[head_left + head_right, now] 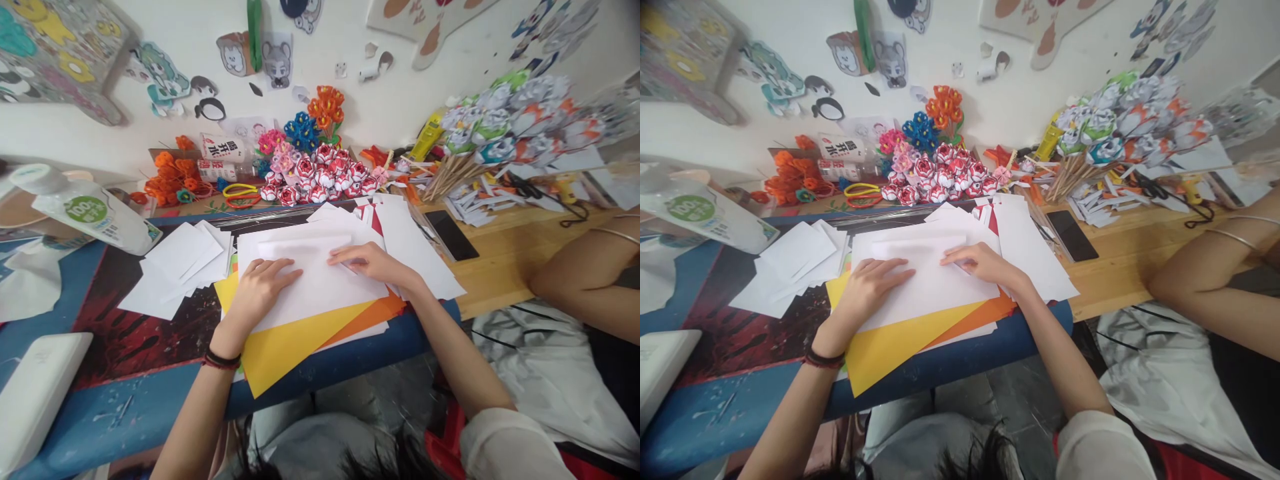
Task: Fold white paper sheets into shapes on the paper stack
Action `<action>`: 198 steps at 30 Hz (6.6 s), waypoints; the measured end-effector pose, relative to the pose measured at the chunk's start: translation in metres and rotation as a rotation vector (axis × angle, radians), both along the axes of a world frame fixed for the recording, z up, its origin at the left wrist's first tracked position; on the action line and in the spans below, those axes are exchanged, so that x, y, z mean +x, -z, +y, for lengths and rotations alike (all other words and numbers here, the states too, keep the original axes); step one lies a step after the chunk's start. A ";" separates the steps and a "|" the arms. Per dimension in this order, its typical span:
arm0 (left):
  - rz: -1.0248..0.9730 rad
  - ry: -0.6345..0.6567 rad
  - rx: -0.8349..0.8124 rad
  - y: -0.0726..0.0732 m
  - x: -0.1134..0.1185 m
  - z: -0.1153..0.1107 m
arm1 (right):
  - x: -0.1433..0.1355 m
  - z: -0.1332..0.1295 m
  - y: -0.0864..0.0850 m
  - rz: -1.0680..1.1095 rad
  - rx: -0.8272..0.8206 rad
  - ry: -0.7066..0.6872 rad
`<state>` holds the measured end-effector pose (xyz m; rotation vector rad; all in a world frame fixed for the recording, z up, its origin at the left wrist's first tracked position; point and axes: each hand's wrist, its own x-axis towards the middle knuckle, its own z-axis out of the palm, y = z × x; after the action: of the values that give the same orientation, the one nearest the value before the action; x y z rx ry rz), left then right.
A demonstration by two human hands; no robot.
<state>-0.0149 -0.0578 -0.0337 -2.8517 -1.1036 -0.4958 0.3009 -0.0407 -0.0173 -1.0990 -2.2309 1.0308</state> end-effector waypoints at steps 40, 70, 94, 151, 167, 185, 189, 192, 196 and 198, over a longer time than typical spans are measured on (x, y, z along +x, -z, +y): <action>-0.057 -0.010 -0.021 0.004 -0.001 -0.001 | -0.001 -0.007 0.013 0.010 0.088 0.007; -0.073 -0.026 -0.031 0.004 -0.001 -0.001 | 0.005 -0.004 0.009 0.061 -0.029 -0.052; -0.086 -0.054 -0.028 0.001 0.001 -0.003 | 0.004 -0.006 0.012 0.109 -0.058 -0.014; -0.281 -0.062 -0.245 0.000 -0.059 0.008 | -0.060 -0.045 0.016 -0.497 0.593 0.226; -0.102 -0.187 -0.047 -0.016 -0.031 -0.006 | -0.062 -0.044 0.017 -0.531 0.549 0.245; 0.128 0.045 -0.050 -0.015 0.050 -0.022 | -0.066 -0.050 0.017 -0.597 0.477 0.289; 0.081 0.039 -0.109 -0.014 0.049 -0.020 | -0.066 -0.051 0.019 -0.595 0.465 0.300; 0.042 0.043 -0.138 -0.013 0.048 -0.019 | -0.066 -0.051 0.020 -0.587 0.475 0.295; 0.001 0.008 -0.145 -0.012 0.051 -0.018 | -0.067 -0.052 0.020 -0.586 0.462 0.283; 0.001 -0.017 -0.142 -0.012 0.055 -0.018 | -0.068 -0.053 0.019 -0.590 0.451 0.289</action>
<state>0.0400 -0.0759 -0.0218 -2.9592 -1.2093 -0.4309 0.2327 -0.0937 -0.0366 -1.5804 -2.4477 0.0623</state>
